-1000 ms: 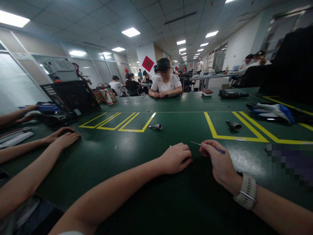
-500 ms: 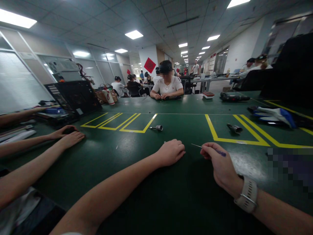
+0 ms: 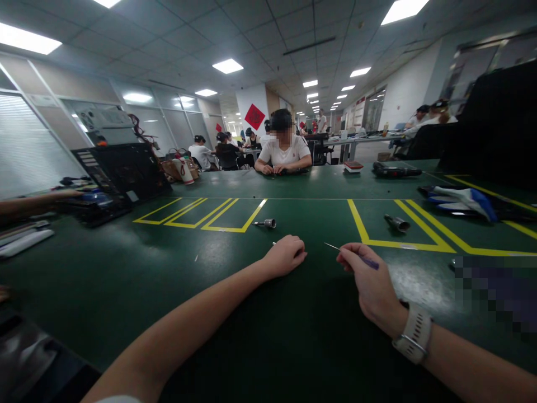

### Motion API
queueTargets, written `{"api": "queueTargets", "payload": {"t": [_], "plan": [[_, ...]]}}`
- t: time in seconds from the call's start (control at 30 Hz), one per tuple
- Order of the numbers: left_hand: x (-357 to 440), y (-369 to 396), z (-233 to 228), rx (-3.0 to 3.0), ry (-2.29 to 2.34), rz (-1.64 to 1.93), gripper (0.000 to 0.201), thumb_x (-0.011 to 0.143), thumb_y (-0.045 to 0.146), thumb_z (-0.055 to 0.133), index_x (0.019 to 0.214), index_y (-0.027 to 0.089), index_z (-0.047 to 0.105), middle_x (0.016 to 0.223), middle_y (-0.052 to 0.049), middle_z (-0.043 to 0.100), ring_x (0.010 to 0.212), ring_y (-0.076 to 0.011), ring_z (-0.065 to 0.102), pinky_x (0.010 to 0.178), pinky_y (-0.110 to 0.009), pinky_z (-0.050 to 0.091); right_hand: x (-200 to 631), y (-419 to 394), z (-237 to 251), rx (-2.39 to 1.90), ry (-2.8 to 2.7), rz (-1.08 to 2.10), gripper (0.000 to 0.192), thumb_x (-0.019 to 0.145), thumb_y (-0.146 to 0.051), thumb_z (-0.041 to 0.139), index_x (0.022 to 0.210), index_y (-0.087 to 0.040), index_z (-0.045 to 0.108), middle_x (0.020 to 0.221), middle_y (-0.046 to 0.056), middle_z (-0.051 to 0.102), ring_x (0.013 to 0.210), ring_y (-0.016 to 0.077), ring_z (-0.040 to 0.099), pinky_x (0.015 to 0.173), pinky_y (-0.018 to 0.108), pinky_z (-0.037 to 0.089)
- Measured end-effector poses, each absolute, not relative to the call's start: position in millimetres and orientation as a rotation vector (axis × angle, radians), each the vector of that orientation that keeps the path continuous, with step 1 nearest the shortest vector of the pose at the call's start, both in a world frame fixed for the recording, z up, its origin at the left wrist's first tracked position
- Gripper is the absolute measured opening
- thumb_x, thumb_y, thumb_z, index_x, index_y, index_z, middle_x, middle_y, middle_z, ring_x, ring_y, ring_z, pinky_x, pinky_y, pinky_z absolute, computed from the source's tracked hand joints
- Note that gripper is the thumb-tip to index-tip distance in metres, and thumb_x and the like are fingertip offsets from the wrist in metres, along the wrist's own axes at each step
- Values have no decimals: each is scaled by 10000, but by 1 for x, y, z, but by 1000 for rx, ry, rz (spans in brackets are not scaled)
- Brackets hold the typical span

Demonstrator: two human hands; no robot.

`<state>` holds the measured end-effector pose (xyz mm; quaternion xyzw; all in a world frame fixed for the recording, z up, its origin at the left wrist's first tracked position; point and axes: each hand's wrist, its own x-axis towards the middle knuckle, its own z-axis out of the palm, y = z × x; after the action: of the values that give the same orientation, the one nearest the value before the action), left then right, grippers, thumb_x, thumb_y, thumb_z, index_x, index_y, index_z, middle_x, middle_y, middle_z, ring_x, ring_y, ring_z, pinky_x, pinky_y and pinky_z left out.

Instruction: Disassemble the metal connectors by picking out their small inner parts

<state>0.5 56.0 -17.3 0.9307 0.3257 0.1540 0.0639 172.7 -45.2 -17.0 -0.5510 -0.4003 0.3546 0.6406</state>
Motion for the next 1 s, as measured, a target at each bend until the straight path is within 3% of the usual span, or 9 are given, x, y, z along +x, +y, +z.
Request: {"api": "queueTargets", "payload": {"t": [0.27,0.4,0.53,0.73,0.87,1.0], "plan": [[21,53,-14,2839,649,449,74,821,228,518,841,166,554,828,-44,558,796,-174,511,740,-313,417,167,-39,-12,-1166,-1284,774,243,788,-403,583,901,-201,656,897,48,660,848,202,596,760,331,456],[19,54,-18,2699,595,546,276,770,238,559,1031,161,510,998,-85,564,937,-212,523,865,-368,416,163,-35,-13,-1132,-1504,673,212,839,-348,524,945,-210,645,924,49,655,851,198,602,764,334,466],[14,60,-23,2412,604,759,376,706,128,499,1078,175,467,1102,-78,535,1051,-212,501,958,-377,383,160,-23,-9,-1101,-1615,567,223,868,-318,474,998,-228,631,938,48,657,872,198,598,789,341,456],[4,80,-28,1806,1001,1414,282,701,94,402,965,178,454,882,-37,563,847,-160,567,823,-331,470,157,2,-13,-1083,-1926,410,204,863,-319,483,977,-251,637,1018,59,669,974,228,585,874,413,419],[-5,93,-30,1746,1144,1549,199,750,132,383,933,179,446,841,-31,549,802,-144,566,778,-302,479,151,8,-17,-1057,-2200,302,176,751,-275,633,926,-257,650,1135,48,646,1114,267,521,932,446,374],[-9,101,-32,1796,1224,1595,182,770,166,388,938,170,459,828,-30,550,763,-136,564,734,-278,483,145,14,-19,-1116,-2341,173,155,768,-231,610,918,-232,649,1097,81,651,1009,269,566,852,428,417]]}}
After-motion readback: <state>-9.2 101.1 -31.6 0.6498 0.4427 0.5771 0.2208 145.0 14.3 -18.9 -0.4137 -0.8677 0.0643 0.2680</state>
